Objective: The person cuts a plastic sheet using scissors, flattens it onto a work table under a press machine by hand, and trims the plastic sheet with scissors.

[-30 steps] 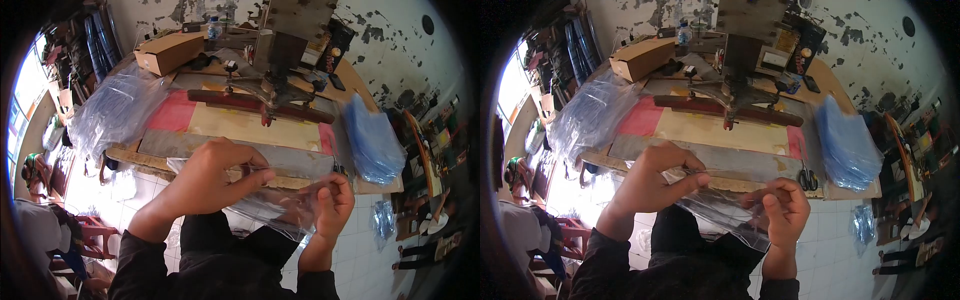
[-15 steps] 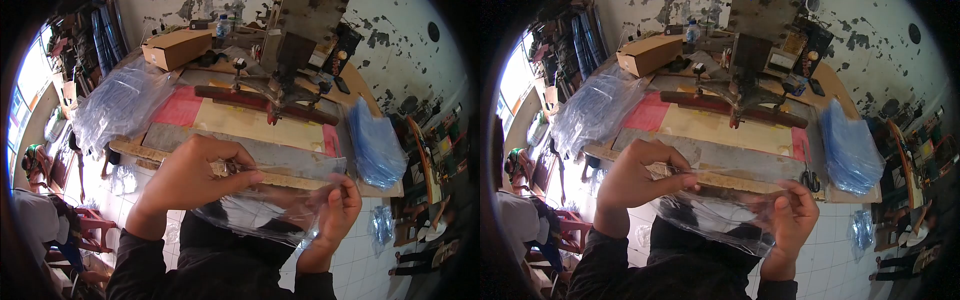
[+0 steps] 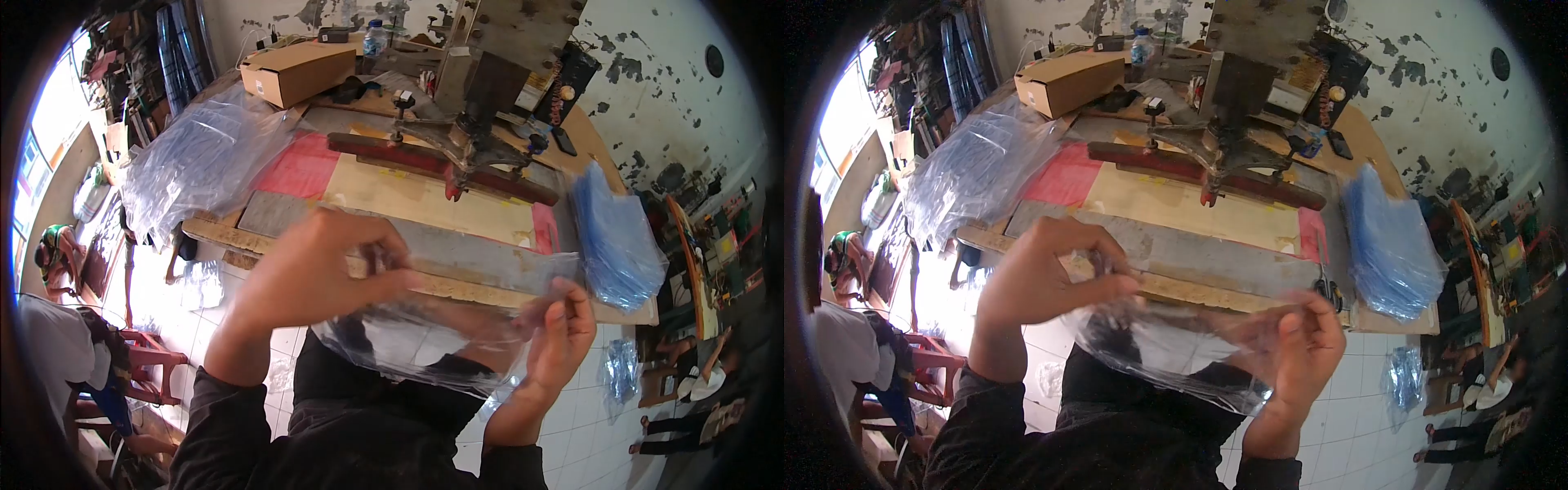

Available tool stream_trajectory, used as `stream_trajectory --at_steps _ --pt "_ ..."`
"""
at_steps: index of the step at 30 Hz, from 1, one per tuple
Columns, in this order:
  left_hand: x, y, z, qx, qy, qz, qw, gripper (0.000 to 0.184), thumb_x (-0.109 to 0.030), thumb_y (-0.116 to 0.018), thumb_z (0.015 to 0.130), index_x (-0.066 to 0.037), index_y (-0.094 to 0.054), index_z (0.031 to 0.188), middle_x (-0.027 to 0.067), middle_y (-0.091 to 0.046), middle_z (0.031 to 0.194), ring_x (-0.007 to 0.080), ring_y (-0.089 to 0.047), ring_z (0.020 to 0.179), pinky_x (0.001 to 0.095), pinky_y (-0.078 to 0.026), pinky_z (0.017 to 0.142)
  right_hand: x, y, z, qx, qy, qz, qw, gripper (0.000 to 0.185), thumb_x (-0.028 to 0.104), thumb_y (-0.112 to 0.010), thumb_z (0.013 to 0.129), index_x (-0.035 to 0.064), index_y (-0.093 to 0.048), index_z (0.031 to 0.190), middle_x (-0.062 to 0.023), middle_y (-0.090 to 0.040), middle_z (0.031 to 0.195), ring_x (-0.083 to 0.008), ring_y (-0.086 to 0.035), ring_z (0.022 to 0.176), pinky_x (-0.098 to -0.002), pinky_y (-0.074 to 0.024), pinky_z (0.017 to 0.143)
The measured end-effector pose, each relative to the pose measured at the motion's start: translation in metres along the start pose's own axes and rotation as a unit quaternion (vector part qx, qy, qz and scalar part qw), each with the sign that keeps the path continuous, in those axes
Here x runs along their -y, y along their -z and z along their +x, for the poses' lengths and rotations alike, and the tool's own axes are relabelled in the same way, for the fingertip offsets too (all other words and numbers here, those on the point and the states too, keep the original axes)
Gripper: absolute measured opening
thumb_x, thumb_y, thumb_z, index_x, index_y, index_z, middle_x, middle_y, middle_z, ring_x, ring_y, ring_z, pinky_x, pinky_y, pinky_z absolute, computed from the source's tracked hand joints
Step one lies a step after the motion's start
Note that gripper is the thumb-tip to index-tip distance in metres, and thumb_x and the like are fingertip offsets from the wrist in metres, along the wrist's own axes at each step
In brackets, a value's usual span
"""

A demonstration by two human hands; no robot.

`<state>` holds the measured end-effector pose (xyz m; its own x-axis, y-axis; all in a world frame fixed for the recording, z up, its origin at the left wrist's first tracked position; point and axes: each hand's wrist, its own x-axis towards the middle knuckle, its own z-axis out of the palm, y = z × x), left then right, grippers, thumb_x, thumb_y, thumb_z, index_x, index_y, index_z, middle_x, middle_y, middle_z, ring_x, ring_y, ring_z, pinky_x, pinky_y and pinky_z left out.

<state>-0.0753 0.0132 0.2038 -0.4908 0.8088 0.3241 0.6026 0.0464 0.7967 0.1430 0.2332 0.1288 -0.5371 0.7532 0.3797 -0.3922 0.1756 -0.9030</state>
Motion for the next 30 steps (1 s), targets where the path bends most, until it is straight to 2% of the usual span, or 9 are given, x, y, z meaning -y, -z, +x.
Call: stream_trajectory --at_steps 2,4,5,8,17,21,23,27,30 --pt "0.012 0.012 -0.003 -0.023 -0.001 0.06 0.998 0.02 -0.016 -0.089 0.082 -0.002 -0.078 0.09 0.0076 -0.077 0.082 0.0157 -0.072 0.079 0.031 -0.053 0.075 -0.003 0.012 0.007 -0.018 0.017 -0.009 1.0 0.047 0.03 -0.079 0.096 -0.0013 -0.062 0.127 -0.0074 -0.069 0.081 -0.0122 -0.063 0.065 -0.0279 -0.0541 0.059" --pt "0.023 0.027 -0.008 -0.026 0.088 0.025 0.995 0.02 -0.017 -0.088 0.084 -0.001 -0.077 0.092 0.0077 -0.078 0.083 0.0143 -0.073 0.081 0.0309 -0.054 0.078 -0.003 0.02 0.014 -0.056 -0.003 0.043 0.998 0.045 0.027 -0.08 0.095 -0.0024 -0.063 0.126 -0.0087 -0.072 0.087 -0.0163 -0.07 0.076 -0.0304 -0.0585 0.065" --pt "0.035 0.031 -0.009 -0.026 0.041 -0.026 0.998 0.019 -0.017 -0.084 0.089 0.0 -0.077 0.091 0.008 -0.078 0.084 0.0147 -0.073 0.081 0.0302 -0.055 0.08 -0.008 0.024 0.017 -0.061 -0.004 0.055 0.997 0.044 0.025 -0.079 0.096 -0.0016 -0.063 0.127 -0.008 -0.072 0.087 -0.0152 -0.069 0.075 -0.0287 -0.0581 0.067" --pt "0.038 0.024 -0.014 -0.047 0.047 -0.113 0.991 0.018 -0.016 -0.076 0.096 0.002 -0.077 0.091 0.0063 -0.078 0.084 0.0104 -0.07 0.079 0.028 -0.055 0.075 -0.026 0.033 0.023 -0.033 -0.023 0.077 0.996 0.04 0.022 -0.076 0.098 -0.0006 -0.063 0.128 -0.0089 -0.073 0.089 -0.0147 -0.07 0.076 -0.0282 -0.0581 0.067" --pt "0.046 0.016 -0.016 -0.049 0.034 -0.221 0.974 0.033 -0.021 -0.06 0.107 0.006 -0.076 0.098 0.009 -0.078 0.087 0.0134 -0.071 0.079 0.0286 -0.055 0.078 -0.042 0.035 0.024 -0.04 -0.057 0.081 0.994 0.038 0.023 -0.072 0.102 -0.0002 -0.062 0.13 -0.0092 -0.074 0.092 -0.0123 -0.069 0.074 -0.0245 -0.0563 0.064" --pt "0.048 0.014 -0.014 -0.031 0.039 -0.249 0.967 0.036 -0.023 -0.056 0.109 0.007 -0.075 0.1 0.0105 -0.078 0.089 0.0145 -0.072 0.082 0.0286 -0.055 0.081 -0.05 0.04 0.026 -0.033 -0.064 0.097 0.993 0.037 0.022 -0.071 0.102 0.0003 -0.062 0.13 -0.0073 -0.074 0.096 -0.0108 -0.069 0.078 -0.0229 -0.0561 0.065" --pt "0.052 0.011 -0.013 -0.028 0.055 -0.262 0.963 0.037 -0.024 -0.056 0.11 0.007 -0.075 0.102 0.0116 -0.078 0.092 0.0156 -0.073 0.087 0.0289 -0.055 0.084 -0.056 0.041 0.028 -0.083 -0.074 0.127 0.986 0.034 0.02 -0.07 0.103 0.0014 -0.063 0.13 -0.0047 -0.074 0.102 -0.0091 -0.068 0.083 -0.0213 -0.0562 0.066" --pt "0.052 0.003 -0.011 -0.028 0.043 -0.309 0.95 0.037 -0.024 -0.056 0.11 0.007 -0.074 0.106 0.0125 -0.078 0.096 0.016 -0.073 0.089 0.0283 -0.055 0.086 -0.053 0.045 0.027 -0.049 -0.09 0.13 0.986 0.032 0.019 -0.068 0.104 0.0019 -0.063 0.131 -0.0026 -0.072 0.107 -0.0078 -0.068 0.088 -0.0201 -0.0566 0.069" --pt "0.058 -0.007 -0.012 -0.051 0.019 -0.352 0.935 0.035 -0.023 -0.056 0.108 0.009 -0.071 0.109 0.0173 -0.076 0.1 0.0234 -0.074 0.097 0.0345 -0.055 0.095 -0.055 0.042 0.027 -0.068 -0.096 0.141 0.983 0.03 0.018 -0.067 0.105 0.0024 -0.064 0.131 -0.0017 -0.072 0.105 -0.0068 -0.067 0.088 -0.0189 -0.0564 0.07"
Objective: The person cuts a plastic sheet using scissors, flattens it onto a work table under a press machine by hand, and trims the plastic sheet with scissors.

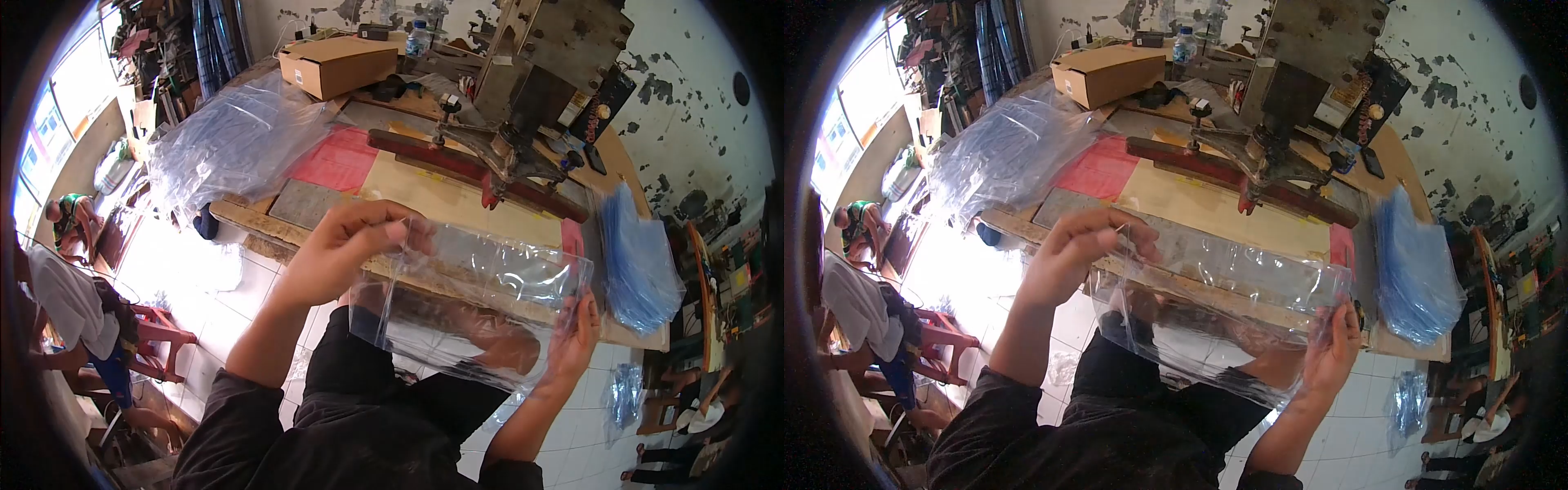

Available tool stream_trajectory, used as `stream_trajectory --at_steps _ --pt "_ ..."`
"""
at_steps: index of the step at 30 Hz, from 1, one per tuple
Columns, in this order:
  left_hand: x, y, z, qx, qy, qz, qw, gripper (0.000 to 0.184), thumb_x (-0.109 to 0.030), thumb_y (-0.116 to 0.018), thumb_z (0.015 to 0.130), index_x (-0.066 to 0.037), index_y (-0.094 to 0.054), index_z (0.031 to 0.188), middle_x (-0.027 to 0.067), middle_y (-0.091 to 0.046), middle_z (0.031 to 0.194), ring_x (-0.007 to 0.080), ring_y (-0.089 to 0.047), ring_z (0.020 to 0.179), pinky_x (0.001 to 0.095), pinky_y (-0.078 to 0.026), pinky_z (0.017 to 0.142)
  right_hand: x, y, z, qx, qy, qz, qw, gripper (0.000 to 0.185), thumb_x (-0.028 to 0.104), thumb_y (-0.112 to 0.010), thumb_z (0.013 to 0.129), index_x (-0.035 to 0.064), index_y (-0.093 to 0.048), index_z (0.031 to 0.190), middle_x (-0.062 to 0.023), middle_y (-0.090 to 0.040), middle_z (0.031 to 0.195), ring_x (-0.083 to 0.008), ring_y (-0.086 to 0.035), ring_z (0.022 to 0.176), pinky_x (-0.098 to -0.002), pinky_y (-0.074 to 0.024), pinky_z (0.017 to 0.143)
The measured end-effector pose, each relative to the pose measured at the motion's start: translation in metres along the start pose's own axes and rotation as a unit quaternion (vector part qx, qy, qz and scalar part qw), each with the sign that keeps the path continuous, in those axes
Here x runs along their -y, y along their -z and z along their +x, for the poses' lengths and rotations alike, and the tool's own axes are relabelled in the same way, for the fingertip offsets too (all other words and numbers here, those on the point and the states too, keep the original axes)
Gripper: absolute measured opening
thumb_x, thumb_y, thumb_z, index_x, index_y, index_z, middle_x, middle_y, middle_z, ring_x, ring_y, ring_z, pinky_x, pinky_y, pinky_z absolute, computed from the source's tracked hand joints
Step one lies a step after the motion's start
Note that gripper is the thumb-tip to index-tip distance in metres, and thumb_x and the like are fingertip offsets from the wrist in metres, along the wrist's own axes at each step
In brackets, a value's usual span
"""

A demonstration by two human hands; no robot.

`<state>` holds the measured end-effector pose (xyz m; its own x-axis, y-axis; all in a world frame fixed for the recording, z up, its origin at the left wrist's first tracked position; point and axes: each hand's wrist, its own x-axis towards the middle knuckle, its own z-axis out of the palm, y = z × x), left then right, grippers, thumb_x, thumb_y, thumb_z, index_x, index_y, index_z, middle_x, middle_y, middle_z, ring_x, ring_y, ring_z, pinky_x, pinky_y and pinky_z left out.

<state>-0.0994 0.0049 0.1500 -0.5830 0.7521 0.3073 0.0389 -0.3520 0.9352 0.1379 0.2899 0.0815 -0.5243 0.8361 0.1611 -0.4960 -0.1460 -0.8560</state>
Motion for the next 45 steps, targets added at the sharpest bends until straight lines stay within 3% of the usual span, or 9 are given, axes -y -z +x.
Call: stream_trajectory --at_steps 18,21,23,28,33,35,37,41,45 --pt "-0.007 -0.005 -0.008 -0.124 -0.031 0.158 0.979 0.024 -0.016 -0.063 0.105 0.006 -0.072 0.101 0.008 -0.075 0.086 0.0116 -0.071 0.079 0.0258 -0.054 0.075 -0.024 -0.008 -0.008 0.082 -0.007 -0.16 0.984 0.041 0.025 -0.068 0.104 0.0022 -0.058 0.136 -0.0097 -0.069 0.12 -0.0159 -0.068 0.101 -0.0289 -0.0564 0.083" --pt "-0.008 0.001 -0.007 -0.159 -0.049 0.147 0.975 0.026 -0.017 -0.06 0.107 0.006 -0.072 0.1 0.0076 -0.074 0.083 0.0114 -0.07 0.077 0.0258 -0.054 0.074 -0.029 -0.022 -0.015 0.068 0.118 -0.199 0.971 0.046 0.028 -0.067 0.104 0.0013 -0.056 0.14 -0.0135 -0.067 0.129 -0.0221 -0.063 0.119 -0.0346 -0.051 0.097" --pt "-0.01 0.005 -0.009 -0.18 -0.078 0.155 0.968 0.027 -0.016 -0.055 0.109 0.005 -0.07 0.099 0.0064 -0.071 0.08 0.011 -0.069 0.075 0.0256 -0.053 0.073 -0.024 -0.021 -0.018 0.055 0.269 -0.431 0.86 0.05 0.031 -0.066 0.103 -0.001 -0.056 0.141 -0.0146 -0.064 0.137 -0.0271 -0.055 0.132 -0.0405 -0.0416 0.109" --pt "-0.031 0.022 -0.027 -0.318 -0.194 0.179 0.91 0.032 -0.017 -0.047 0.111 0.004 -0.068 0.098 0.0072 -0.066 0.082 0.0128 -0.066 0.073 0.0281 -0.055 0.073 0.018 -0.008 -0.02 0.083 0.267 -0.464 0.841 0.055 0.04 -0.066 0.102 -0.0043 -0.06 0.134 -0.0139 -0.065 0.136 -0.0298 -0.056 0.131 -0.0434 -0.0385 0.111" --pt "-0.067 0.036 -0.086 -0.361 -0.438 0.647 0.509 0.043 -0.029 -0.037 0.115 0.002 -0.065 0.107 0.0095 -0.067 0.087 0.0205 -0.068 0.075 0.0314 -0.056 0.073 -0.005 -0.024 -0.056 0.103 0.272 -0.364 0.885 0.07 0.058 -0.064 0.099 -0.0069 -0.063 0.125 -0.0178 -0.067 0.121 -0.0286 -0.06 0.119 -0.0416 -0.0439 0.105" --pt "-0.068 0.029 -0.113 -0.508 -0.461 0.677 0.267 0.036 -0.033 -0.049 0.11 -0.002 -0.067 0.103 0.0078 -0.066 0.095 0.023 -0.068 0.085 0.034 -0.056 0.074 -0.021 -0.03 -0.072 0.208 0.243 -0.351 0.88 0.064 0.055 -0.061 0.101 -0.0052 -0.064 0.125 -0.0178 -0.068 0.122 -0.0305 -0.063 0.115 -0.0419 -0.0465 0.102" --pt "-0.066 0.021 -0.116 -0.565 -0.461 0.67 0.137 0.033 -0.034 -0.055 0.107 -0.004 -0.067 0.101 0.007 -0.066 0.099 0.0243 -0.068 0.089 0.0354 -0.056 0.074 -0.028 -0.042 -0.082 0.292 0.176 -0.344 0.875 0.067 0.057 -0.056 0.103 -0.0031 -0.062 0.133 -0.0188 -0.067 0.127 -0.0304 -0.064 0.116 -0.0419 -0.0464 0.105" --pt "-0.039 -0.038 -0.091 -0.011 -0.325 0.711 0.624 0.028 -0.021 -0.081 0.085 -0.019 -0.075 0.113 -0.0036 -0.072 0.11 0.0158 -0.069 0.098 0.0316 -0.05 0.082 -0.055 -0.065 -0.095 0.362 -0.034 -0.085 0.928 0.079 0.061 -0.049 0.105 -0.0037 -0.049 0.149 -0.0194 -0.062 0.14 -0.0293 -0.062 0.128 -0.0428 -0.0456 0.11" --pt "0.087 -0.042 -0.079 0.0 -0.332 0.639 0.694 0.026 -0.02 -0.078 0.086 -0.015 -0.075 0.112 -0.0004 -0.072 0.115 0.0179 -0.069 0.1 0.0353 -0.05 0.086 -0.099 -0.054 -0.1 0.29 -0.259 0.124 0.913 0.066 0.047 -0.051 0.11 -0.0026 -0.045 0.153 -0.0167 -0.061 0.141 -0.0251 -0.062 0.127 -0.0426 -0.0477 0.11"
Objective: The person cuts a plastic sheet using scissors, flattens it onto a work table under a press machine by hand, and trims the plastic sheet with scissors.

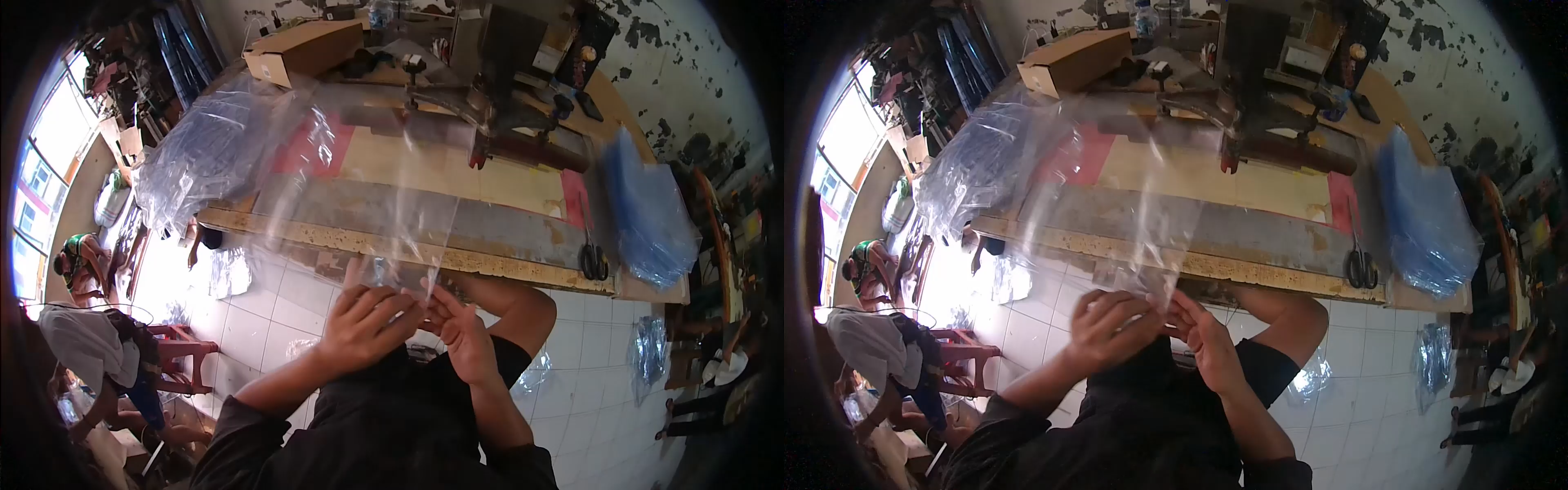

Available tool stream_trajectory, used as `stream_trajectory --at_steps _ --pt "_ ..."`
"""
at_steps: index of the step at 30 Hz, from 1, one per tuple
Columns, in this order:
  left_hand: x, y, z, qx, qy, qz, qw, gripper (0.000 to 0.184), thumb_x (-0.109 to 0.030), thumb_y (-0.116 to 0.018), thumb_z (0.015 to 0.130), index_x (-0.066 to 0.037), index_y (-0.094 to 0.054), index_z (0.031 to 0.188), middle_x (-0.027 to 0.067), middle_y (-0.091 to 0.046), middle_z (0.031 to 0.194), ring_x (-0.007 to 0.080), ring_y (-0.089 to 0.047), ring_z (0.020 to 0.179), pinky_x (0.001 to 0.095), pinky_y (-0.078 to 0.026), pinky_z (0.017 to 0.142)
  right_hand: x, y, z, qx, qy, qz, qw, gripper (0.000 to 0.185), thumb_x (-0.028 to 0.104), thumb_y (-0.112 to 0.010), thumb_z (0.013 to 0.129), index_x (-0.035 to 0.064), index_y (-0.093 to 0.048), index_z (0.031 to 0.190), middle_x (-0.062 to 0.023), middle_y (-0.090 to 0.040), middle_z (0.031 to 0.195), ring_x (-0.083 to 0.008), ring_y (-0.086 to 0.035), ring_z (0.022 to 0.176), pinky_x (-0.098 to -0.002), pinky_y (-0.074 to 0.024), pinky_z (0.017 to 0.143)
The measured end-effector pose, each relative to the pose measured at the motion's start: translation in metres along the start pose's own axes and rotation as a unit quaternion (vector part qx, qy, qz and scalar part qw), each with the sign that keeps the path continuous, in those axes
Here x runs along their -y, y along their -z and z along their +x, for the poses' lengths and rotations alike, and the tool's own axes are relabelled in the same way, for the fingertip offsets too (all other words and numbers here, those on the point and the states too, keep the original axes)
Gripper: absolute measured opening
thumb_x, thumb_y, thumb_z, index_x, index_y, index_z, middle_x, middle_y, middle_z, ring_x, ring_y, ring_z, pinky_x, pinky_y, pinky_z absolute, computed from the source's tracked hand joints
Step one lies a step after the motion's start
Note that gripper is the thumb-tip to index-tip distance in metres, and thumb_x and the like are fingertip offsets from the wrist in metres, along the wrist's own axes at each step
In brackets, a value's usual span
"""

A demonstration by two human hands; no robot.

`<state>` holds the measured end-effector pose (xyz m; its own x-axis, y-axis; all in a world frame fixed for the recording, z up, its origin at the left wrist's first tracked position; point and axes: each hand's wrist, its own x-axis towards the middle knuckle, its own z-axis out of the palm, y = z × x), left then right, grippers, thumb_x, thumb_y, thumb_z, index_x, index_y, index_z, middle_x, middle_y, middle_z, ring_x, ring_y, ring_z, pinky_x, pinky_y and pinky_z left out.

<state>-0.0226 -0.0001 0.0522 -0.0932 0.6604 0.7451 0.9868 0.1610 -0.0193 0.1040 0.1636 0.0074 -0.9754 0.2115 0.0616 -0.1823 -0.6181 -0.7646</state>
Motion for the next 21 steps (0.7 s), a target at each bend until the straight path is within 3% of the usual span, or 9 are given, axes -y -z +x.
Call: stream_trajectory --at_steps 3,4,6,8,10,13,17,21 --pt "-0.026 -0.032 -0.025 0.055 0.076 -0.067 0.993 0.023 -0.02 -0.079 0.085 -0.014 -0.074 0.107 0.0002 -0.07 0.118 0.0193 -0.068 0.104 0.0369 -0.049 0.088 -0.005 0.008 -0.006 -0.078 -0.083 -0.085 0.99 0.054 0.036 -0.048 0.113 -0.0017 -0.047 0.151 -0.0144 -0.067 0.133 -0.0181 -0.069 0.115 -0.0376 -0.054 0.102" --pt "-0.032 -0.037 -0.027 0.045 0.113 -0.067 0.99 0.022 -0.02 -0.079 0.085 -0.014 -0.074 0.106 0.0 -0.069 0.12 0.0199 -0.066 0.107 0.0381 -0.048 0.091 -0.007 0.01 -0.006 -0.108 -0.072 -0.055 0.99 0.04 0.021 -0.052 0.111 -0.0008 -0.053 0.145 -0.0103 -0.071 0.125 -0.0154 -0.072 0.107 -0.0328 -0.0589 0.094" --pt "-0.041 -0.04 -0.029 0.051 0.181 -0.085 0.978 0.025 -0.02 -0.082 0.082 -0.015 -0.073 0.105 -0.0007 -0.068 0.123 0.0213 -0.063 0.116 0.0419 -0.044 0.102 -0.004 0.012 -0.008 -0.12 -0.078 -0.071 0.987 0.038 0.018 -0.055 0.11 -0.0014 -0.054 0.143 -0.01 -0.07 0.126 -0.0148 -0.07 0.109 -0.0318 -0.0584 0.094" --pt "-0.042 -0.038 -0.024 0.043 0.195 -0.081 0.977 0.025 -0.02 -0.082 0.082 -0.015 -0.073 0.105 -0.0007 -0.068 0.124 0.0218 -0.063 0.118 0.0428 -0.042 0.105 -0.001 0.009 -0.007 -0.145 -0.065 -0.07 0.985 0.031 0.01 -0.062 0.106 -0.0026 -0.058 0.134 -0.0101 -0.072 0.121 -0.0149 -0.069 0.107 -0.0302 -0.0588 0.092" --pt "-0.04 -0.039 -0.023 0.037 0.202 -0.075 0.976 0.026 -0.021 -0.082 0.081 -0.016 -0.073 0.105 -0.0004 -0.068 0.126 0.0228 -0.062 0.123 0.0451 -0.039 0.112 -0.002 0.012 -0.006 -0.141 -0.05 -0.085 0.985 0.028 0.008 -0.063 0.105 -0.003 -0.06 0.13 -0.0105 -0.072 0.12 -0.015 -0.069 0.106 -0.0303 -0.0588 0.092" --pt "-0.039 -0.041 -0.024 0.034 0.213 -0.09 0.972 0.034 -0.017 -0.086 0.074 -0.017 -0.072 0.105 0.0012 -0.068 0.123 0.0255 -0.062 0.121 0.0478 -0.039 0.111 -0.002 0.014 -0.005 -0.136 -0.035 -0.104 0.985 0.022 0.005 -0.064 0.104 -0.004 -0.063 0.124 -0.0108 -0.073 0.117 -0.0155 -0.07 0.105 -0.0306 -0.0586 0.093" --pt "-0.038 -0.039 -0.022 0.043 0.23 -0.102 0.967 0.03 -0.019 -0.083 0.079 -0.017 -0.071 0.106 0.0004 -0.067 0.127 0.0233 -0.061 0.124 0.0485 -0.037 0.113 -0.002 0.017 -0.007 -0.161 -0.055 -0.116 0.979 0.019 0.002 -0.067 0.101 -0.0048 -0.065 0.119 -0.0088 -0.073 0.112 -0.0154 -0.07 0.105 -0.0291 -0.057 0.094" --pt "-0.042 -0.044 -0.024 0.02 0.252 -0.14 0.957 0.037 -0.014 -0.084 0.077 -0.016 -0.07 0.112 0.0026 -0.065 0.13 0.0267 -0.058 0.127 0.0506 -0.035 0.115 0.005 0.005 -0.004 -0.168 -0.043 -0.071 0.982 0.02 0.0 -0.068 0.1 -0.004 -0.065 0.119 -0.007 -0.073 0.108 -0.0136 -0.07 0.102 -0.0266 -0.0557 0.092"
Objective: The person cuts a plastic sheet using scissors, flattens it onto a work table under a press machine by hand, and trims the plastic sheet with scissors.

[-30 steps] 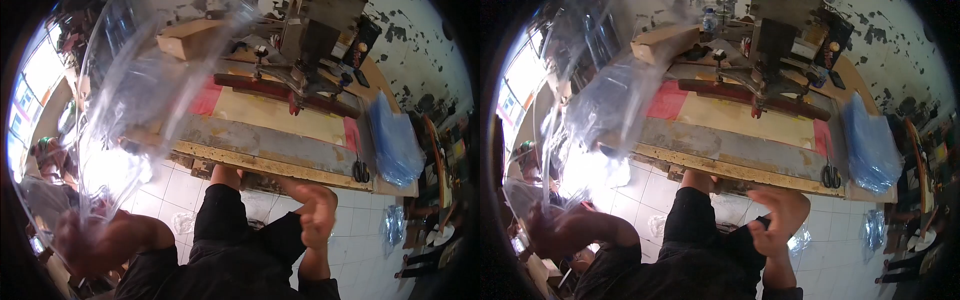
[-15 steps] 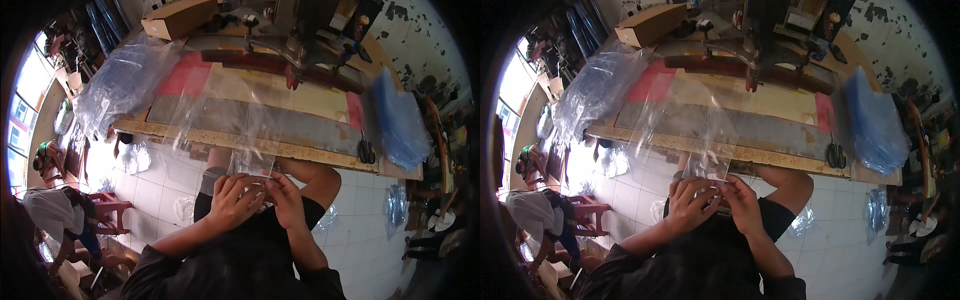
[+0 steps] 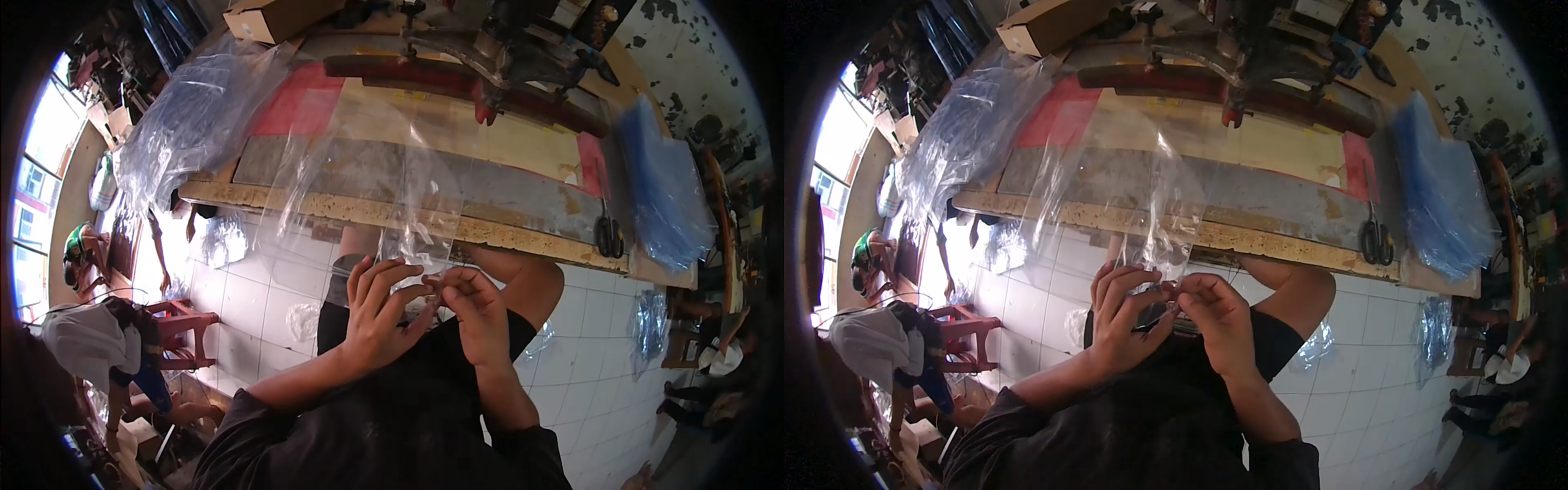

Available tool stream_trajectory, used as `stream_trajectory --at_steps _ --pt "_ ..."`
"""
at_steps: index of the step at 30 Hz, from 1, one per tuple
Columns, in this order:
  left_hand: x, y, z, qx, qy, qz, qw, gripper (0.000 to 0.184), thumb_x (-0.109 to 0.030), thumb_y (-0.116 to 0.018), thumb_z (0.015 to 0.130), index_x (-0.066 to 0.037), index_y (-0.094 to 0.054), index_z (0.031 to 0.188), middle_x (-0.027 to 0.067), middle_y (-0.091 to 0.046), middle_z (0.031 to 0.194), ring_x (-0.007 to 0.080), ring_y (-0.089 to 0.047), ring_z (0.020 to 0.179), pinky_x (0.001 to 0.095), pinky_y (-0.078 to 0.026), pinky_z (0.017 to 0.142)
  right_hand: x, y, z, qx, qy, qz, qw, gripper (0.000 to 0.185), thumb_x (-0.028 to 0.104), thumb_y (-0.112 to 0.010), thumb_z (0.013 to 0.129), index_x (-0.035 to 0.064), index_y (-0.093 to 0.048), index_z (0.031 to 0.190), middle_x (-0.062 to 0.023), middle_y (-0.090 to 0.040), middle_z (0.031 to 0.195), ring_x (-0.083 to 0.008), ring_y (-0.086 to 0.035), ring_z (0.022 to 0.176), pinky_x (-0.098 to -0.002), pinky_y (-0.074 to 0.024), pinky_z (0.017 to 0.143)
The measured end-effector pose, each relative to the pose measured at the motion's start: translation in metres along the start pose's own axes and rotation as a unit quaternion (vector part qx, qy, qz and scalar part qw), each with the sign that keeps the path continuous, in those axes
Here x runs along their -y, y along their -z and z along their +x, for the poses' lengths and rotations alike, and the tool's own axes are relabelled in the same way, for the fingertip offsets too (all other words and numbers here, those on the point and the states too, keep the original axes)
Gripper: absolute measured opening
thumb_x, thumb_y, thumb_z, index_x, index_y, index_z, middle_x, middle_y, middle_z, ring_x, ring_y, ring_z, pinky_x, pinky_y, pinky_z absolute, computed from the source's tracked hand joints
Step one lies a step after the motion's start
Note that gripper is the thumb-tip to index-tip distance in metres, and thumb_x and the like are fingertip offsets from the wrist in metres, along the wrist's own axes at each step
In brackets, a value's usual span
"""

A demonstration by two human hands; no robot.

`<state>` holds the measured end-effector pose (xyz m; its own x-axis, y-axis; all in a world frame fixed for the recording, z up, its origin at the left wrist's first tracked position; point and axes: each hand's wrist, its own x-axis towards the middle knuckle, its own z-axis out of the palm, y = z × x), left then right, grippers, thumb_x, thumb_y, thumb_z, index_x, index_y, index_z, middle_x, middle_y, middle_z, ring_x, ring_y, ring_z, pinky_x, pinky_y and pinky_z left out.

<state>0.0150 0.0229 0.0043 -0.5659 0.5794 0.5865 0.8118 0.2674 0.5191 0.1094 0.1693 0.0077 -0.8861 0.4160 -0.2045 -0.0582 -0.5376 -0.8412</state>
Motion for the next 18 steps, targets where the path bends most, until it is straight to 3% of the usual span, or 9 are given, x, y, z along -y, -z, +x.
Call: stream_trajectory --at_steps 3,5,6,8,10,12,13,16,18 --pt "-0.014 0.0 -0.003 0.033 0.052 -0.076 0.995 0.048 -0.013 -0.083 0.077 -0.013 -0.066 0.122 0.0076 -0.061 0.136 0.0311 -0.054 0.133 0.0519 -0.034 0.116 0.003 -0.004 0.0 -0.016 0.028 0.014 0.999 0.022 0.0 -0.069 0.099 -0.0032 -0.065 0.12 -0.0069 -0.073 0.107 -0.0123 -0.069 0.098 -0.0261 -0.0553 0.09" --pt "-0.028 0.012 -0.003 0.117 0.098 -0.143 0.978 0.065 -0.017 -0.082 0.08 -0.009 -0.057 0.14 0.0148 -0.052 0.147 0.0322 -0.047 0.139 0.0504 -0.036 0.115 0.004 0.015 0.001 -0.005 0.021 -0.129 0.991 0.024 0.002 -0.07 0.098 -0.0033 -0.066 0.121 -0.0081 -0.073 0.108 -0.0133 -0.07 0.098 -0.0272 -0.0554 0.09" --pt "-0.035 0.024 0.003 0.118 0.098 -0.144 0.978 0.065 -0.017 -0.082 0.08 -0.009 -0.057 0.14 0.0148 -0.052 0.147 0.0322 -0.047 0.139 0.0504 -0.036 0.115 0.009 0.022 0.002 -0.007 0.02 -0.13 0.991 0.024 0.002 -0.07 0.098 -0.0033 -0.066 0.121 -0.0081 -0.073 0.108 -0.0133 -0.07 0.098 -0.0272 -0.0554 0.09" --pt "-0.044 0.048 0.016 0.238 0.11 -0.148 0.954 0.067 -0.023 -0.081 0.083 -0.008 -0.054 0.143 0.0139 -0.056 0.145 0.0292 -0.052 0.135 0.0474 -0.037 0.113 0.025 0.034 0.005 0.0 0.062 -0.212 0.975 0.028 0.003 -0.071 0.098 -0.0036 -0.065 0.125 -0.0094 -0.074 0.108 -0.0135 -0.07 0.097 -0.0259 -0.0556 0.088" --pt "-0.027 0.059 0.025 0.193 0.047 -0.104 0.974 0.062 -0.027 -0.081 0.085 -0.008 -0.058 0.139 0.0104 -0.065 0.135 0.0298 -0.061 0.126 0.0468 -0.039 0.106 0.051 0.037 0.007 0.003 0.065 -0.224 0.972 0.024 0.002 -0.072 0.097 -0.0046 -0.069 0.12 -0.0099 -0.075 0.105 -0.0127 -0.071 0.093 -0.0239 -0.0565 0.083" --pt "-0.002 0.062 0.054 0.07 -0.022 0.038 0.997 0.067 -0.03 -0.086 0.081 -0.011 -0.059 0.139 0.0126 -0.054 0.15 0.0357 -0.052 0.136 0.0504 -0.037 0.109 0.072 0.036 0.011 0.035 0.153 -0.351 0.923 0.02 -0.003 -0.069 0.095 -0.0053 -0.07 0.114 -0.0076 -0.072 0.101 -0.0123 -0.069 0.09 -0.0244 -0.0537 0.078" --pt "0.01 0.062 0.076 0.026 -0.049 0.104 0.993 0.07 -0.037 -0.087 0.081 -0.013 -0.058 0.14 0.0139 -0.046 0.156 0.0368 -0.046 0.143 0.0556 -0.031 0.117 0.077 0.031 0.01 0.018 0.132 -0.331 0.934 0.016 -0.004 -0.072 0.093 -0.0058 -0.072 0.109 -0.0062 -0.071 0.099 -0.0106 -0.068 0.088 -0.0227 -0.0518 0.074" --pt "0.027 0.068 0.121 0.01 -0.077 0.088 0.993 0.063 -0.041 -0.085 0.083 -0.014 -0.063 0.135 0.0134 -0.057 0.147 0.0331 -0.052 0.139 0.0582 -0.025 0.122 0.097 0.021 0.014 0.028 0.153 -0.386 0.909 0.014 -0.001 -0.077 0.091 -0.0039 -0.075 0.105 -0.0073 -0.076 0.095 -0.0106 -0.071 0.086 -0.0226 -0.0557 0.076" --pt "0.041 0.068 0.134 0.155 -0.131 0.056 0.978 0.055 -0.037 -0.088 0.079 -0.013 -0.071 0.125 0.0091 -0.07 0.128 0.0314 -0.06 0.13 0.0578 -0.02 0.127 0.101 0.022 0.02 0.038 0.158 -0.354 0.921 0.014 -0.001 -0.077 0.091 -0.0033 -0.075 0.105 -0.0068 -0.076 0.095 -0.0098 -0.07 0.085 -0.0221 -0.0548 0.076"
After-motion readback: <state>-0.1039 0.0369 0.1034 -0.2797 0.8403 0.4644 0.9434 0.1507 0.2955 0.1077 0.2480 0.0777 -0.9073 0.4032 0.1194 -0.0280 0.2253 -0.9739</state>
